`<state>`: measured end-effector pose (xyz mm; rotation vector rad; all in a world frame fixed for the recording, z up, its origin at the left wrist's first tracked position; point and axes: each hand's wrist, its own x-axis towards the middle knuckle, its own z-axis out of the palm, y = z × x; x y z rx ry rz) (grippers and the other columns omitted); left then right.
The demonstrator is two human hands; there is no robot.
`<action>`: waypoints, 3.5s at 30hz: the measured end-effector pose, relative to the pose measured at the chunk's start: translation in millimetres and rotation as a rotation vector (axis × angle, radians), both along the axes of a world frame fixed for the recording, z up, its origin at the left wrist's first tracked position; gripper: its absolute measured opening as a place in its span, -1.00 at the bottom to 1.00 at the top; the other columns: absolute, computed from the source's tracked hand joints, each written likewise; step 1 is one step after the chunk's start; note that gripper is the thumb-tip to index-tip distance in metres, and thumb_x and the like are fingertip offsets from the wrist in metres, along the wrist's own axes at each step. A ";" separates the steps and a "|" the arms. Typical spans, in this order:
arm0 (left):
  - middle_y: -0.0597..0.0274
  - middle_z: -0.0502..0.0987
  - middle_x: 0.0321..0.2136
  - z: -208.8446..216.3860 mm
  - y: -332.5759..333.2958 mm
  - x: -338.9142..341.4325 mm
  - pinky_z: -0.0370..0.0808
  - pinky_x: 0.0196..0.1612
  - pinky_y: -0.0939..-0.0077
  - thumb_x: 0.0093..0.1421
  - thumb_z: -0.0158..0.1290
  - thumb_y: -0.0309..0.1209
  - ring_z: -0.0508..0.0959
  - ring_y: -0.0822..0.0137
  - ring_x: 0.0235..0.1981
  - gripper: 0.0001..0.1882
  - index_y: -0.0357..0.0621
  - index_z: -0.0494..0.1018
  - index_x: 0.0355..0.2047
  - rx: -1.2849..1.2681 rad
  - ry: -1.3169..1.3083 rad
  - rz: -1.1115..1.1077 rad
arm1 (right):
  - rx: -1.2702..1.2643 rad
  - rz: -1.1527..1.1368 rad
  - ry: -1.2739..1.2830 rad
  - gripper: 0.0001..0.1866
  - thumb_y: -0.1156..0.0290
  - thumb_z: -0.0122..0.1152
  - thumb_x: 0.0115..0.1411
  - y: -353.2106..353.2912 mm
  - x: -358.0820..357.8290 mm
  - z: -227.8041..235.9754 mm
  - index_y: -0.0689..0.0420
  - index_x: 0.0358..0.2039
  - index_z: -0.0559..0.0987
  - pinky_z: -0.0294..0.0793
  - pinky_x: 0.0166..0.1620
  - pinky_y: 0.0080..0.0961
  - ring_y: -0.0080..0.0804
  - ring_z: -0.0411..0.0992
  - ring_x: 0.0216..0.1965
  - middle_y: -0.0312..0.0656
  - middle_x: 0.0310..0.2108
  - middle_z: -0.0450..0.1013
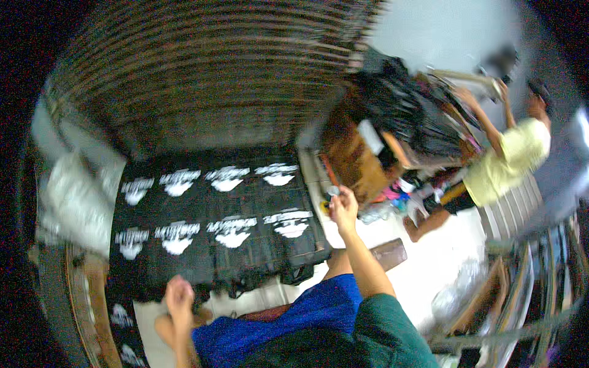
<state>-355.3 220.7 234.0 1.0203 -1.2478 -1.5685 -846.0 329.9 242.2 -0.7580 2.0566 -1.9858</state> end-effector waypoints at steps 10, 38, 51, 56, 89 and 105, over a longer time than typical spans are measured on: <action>0.32 0.45 -0.57 -52.3 132.1 -60.4 0.38 -0.45 0.68 -0.03 0.20 -0.51 0.45 0.54 -0.51 -0.76 -0.17 0.35 -0.39 0.036 -0.405 -0.416 | -0.658 -0.265 -0.207 -0.35 0.07 0.08 0.12 107.2 -236.5 217.4 0.20 0.10 0.17 0.45 -0.29 -0.42 -0.27 0.42 -0.24 -0.06 -0.18 0.37; 0.09 0.21 0.14 80.2 188.2 -327.0 0.21 0.10 0.17 -0.04 -0.53 0.49 0.25 0.17 0.12 0.05 -0.11 0.09 0.19 0.877 0.510 -1.518 | 0.042 -0.076 0.697 -0.79 0.56 -0.12 0.15 182.7 -141.2 369.8 0.27 -0.18 0.36 0.29 -0.09 -0.53 -0.39 0.34 -0.25 -0.16 -0.31 0.38; -0.05 -0.03 0.23 41.4 164.1 -192.8 -0.04 0.24 0.01 -0.24 -0.26 0.51 0.00 -0.07 0.24 0.11 0.00 0.04 0.19 1.255 1.259 -1.017 | -0.120 0.469 -0.468 -0.46 0.51 -0.09 -0.12 35.1 89.9 213.3 0.21 -0.01 0.30 0.29 0.05 -0.40 -0.26 0.35 -0.09 -0.15 -0.09 0.37; 0.00 -0.06 0.24 24.1 124.1 -170.6 0.00 0.25 0.08 -0.04 -0.28 0.42 -0.01 -0.03 0.25 0.00 -0.09 0.00 0.20 1.159 1.236 -0.733 | -0.040 0.663 -0.667 -0.44 0.52 -0.08 -0.17 -63.2 126.3 175.8 0.13 -0.03 0.31 0.44 -0.12 -0.31 -0.23 0.40 -0.24 -0.15 -0.19 0.37; 0.00 0.39 -0.19 -135.5 -196.6 -212.2 0.47 -0.58 0.54 0.30 -0.30 -0.42 0.44 0.40 -0.69 -0.35 0.14 -0.41 0.27 0.234 -0.138 -0.289 | 0.256 0.279 -0.435 -0.27 0.82 -0.28 -0.05 -247.7 49.2 -228.7 0.06 0.19 0.15 0.23 0.00 -0.59 -0.38 0.26 0.00 -0.14 0.07 0.25; -0.11 0.46 -0.39 -136.8 -205.8 -215.2 0.48 -0.60 0.44 0.27 -0.25 -0.42 0.48 0.33 -0.70 -0.30 0.04 -0.42 0.26 0.070 -0.200 -0.260 | 0.132 0.296 -0.405 -0.29 0.81 -0.21 -0.02 -268.9 44.4 -233.2 0.06 0.19 0.14 0.15 0.05 -0.57 -0.38 0.22 0.03 -0.14 0.10 0.21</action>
